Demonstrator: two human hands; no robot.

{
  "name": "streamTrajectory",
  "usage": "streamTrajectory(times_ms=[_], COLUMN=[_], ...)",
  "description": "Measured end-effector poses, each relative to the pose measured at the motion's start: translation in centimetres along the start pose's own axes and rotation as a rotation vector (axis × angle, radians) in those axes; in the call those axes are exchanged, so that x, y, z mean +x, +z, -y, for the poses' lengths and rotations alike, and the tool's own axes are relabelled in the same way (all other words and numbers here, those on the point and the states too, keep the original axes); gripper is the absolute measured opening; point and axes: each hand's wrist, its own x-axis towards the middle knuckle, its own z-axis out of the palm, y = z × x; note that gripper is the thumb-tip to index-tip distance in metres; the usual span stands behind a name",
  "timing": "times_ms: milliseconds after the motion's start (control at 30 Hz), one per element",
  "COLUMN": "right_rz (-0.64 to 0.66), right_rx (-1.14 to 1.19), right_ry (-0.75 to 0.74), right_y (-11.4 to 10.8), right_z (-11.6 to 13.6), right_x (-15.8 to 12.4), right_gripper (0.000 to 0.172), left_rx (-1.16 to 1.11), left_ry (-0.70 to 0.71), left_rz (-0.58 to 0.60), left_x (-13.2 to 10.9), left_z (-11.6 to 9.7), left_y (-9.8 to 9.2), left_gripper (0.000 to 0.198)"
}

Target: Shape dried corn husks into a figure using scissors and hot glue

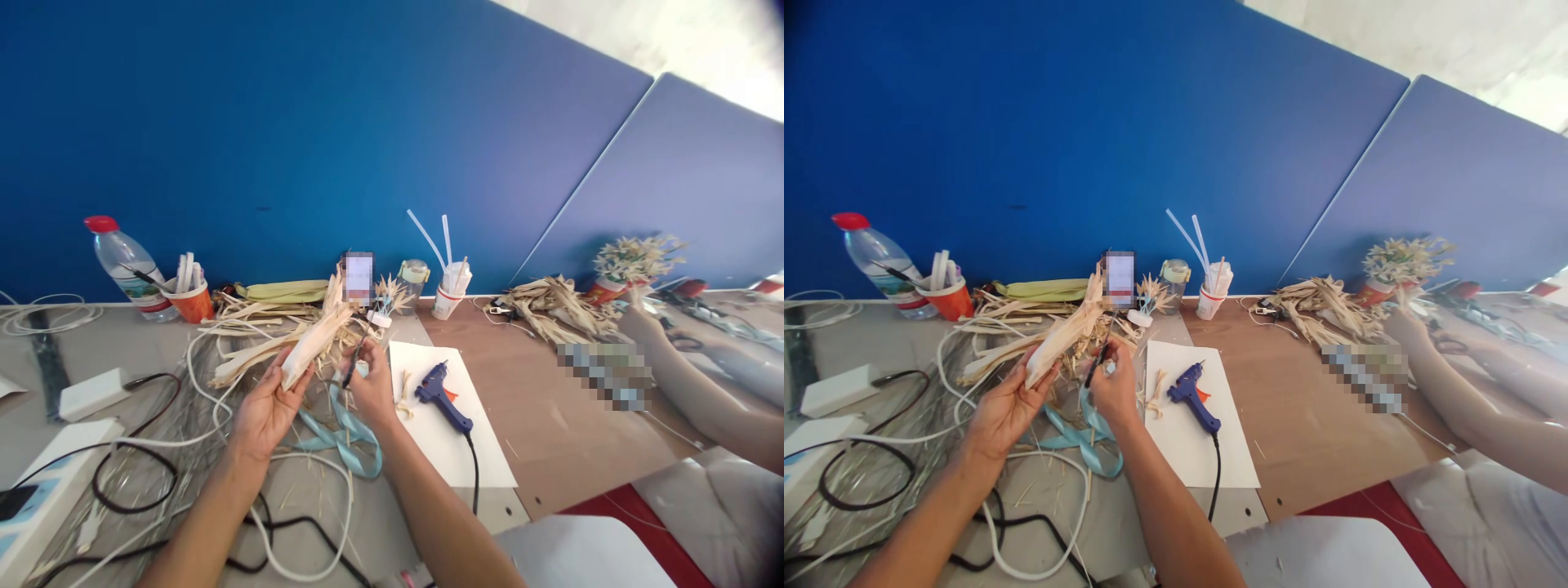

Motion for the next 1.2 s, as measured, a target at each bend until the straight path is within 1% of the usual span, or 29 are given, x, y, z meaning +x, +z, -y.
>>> streamTrajectory(times_ms=[100,167,233,367,433,533,667,767,933,1100,1200], right_rz=[0.085,0.116,0.123,0.086,0.08,0.114,0.135,0.129,0.115,0.162,0.194], right_rx=[0.064,0.045,-0.028,-0.176,-0.212,-0.235,-0.202,-0.173,-0.136,-0.132,-0.125], right_ry=[-0.034,-0.043,-0.06,-0.113,-0.14,-0.171,-0.135,-0.104,-0.086,-0.092,-0.102], right_y=[0.9,1.3,1.6,1.8,1.8,1.9,1.8,1.6,1.3,1.2,1.0], right_z=[0.6,0.6,0.4,-0.4,-0.7,-0.8,-0.5,-0.1,0.3,0.3,0.6], right_x=[-0.7,-1.1,-1.3,-1.3,-1.4,-1.7,-1.8,-1.6,-1.5,-1.9,-2.1], right_gripper=[0.034,0.035,0.034,0.033,0.033,0.033,0.032,0.03,0.03,0.033,0.032], left_rx=[0.049,0.09,0.121,0.14,0.132,0.123,0.109,0.082,0.016,-0.05,-0.057], left_ry=[-0.013,-0.027,-0.05,-0.064,-0.055,-0.064,-0.057,-0.031,-0.031,0.007,0.043], left_rz=[0.01,0.025,0.026,0.016,0.015,0.022,0.024,0.019,0.027,0.091,0.055], left_x=[-0.1,-0.2,-0.3,-0.5,-0.6,-0.6,-0.2,0.1,0.2,0.4,0.7], left_z=[0.3,0.5,0.7,1.1,1.2,1.0,0.6,0.3,0.0,-0.5,-0.8], left_y=[0.0,0.0,0.1,0.4,0.5,0.5,0.1,-0.2,-0.3,-0.5,-0.7], left_gripper=[0.04,0.04,0.039,0.04,0.04,0.04,0.041,0.042,0.044,0.044,0.042])
